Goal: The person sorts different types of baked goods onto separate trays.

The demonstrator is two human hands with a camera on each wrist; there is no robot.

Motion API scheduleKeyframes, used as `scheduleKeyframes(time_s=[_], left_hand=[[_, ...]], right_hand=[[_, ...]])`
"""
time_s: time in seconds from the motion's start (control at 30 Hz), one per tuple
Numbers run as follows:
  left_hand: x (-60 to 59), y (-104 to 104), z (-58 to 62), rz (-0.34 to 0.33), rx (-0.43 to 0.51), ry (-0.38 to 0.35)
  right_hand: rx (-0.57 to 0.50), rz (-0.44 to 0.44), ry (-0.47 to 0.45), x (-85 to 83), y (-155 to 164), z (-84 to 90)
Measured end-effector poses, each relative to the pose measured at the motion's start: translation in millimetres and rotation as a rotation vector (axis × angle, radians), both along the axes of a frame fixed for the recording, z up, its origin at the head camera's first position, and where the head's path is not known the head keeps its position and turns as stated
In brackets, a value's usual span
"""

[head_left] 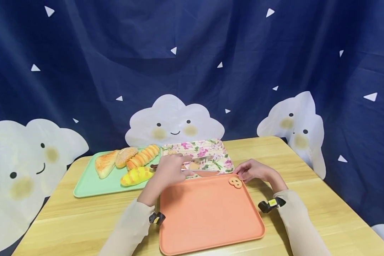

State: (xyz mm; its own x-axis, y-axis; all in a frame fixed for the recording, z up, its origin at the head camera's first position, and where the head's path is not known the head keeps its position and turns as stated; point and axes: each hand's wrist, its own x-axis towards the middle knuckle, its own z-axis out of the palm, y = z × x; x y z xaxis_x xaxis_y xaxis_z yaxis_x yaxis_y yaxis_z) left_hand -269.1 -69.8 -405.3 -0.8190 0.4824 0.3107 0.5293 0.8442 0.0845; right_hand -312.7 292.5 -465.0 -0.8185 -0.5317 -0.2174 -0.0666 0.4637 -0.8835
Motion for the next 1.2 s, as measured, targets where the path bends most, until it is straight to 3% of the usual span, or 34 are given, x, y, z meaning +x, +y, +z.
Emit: scheduleKeyframes(time_s=[0.23, 0.4, 0.93, 1.2], left_hand=[[3.2, 31.2, -3.8, -0.144, -0.084, 0.010], [1.9, 50.7, -3.5, -0.194, -0.161, -0.010], [-12.8, 81.4, -13.9, -0.216, -0.142, -0.133], [-17.2, 81.2, -20.0, -0.247, -0.143, -0.103]], right_hand=[[0.004, -0.008, -0.003, -0.4, -0.6, -3.0], [-0.002, -0.016, -0.020, 1.1, -2.7, -2.9], [-0.003, -0.059, -0.001, 2.3, -2.0, -1.9], [-0.007, -0.063, -0.008, 2.1, -2.9, 0.0]])
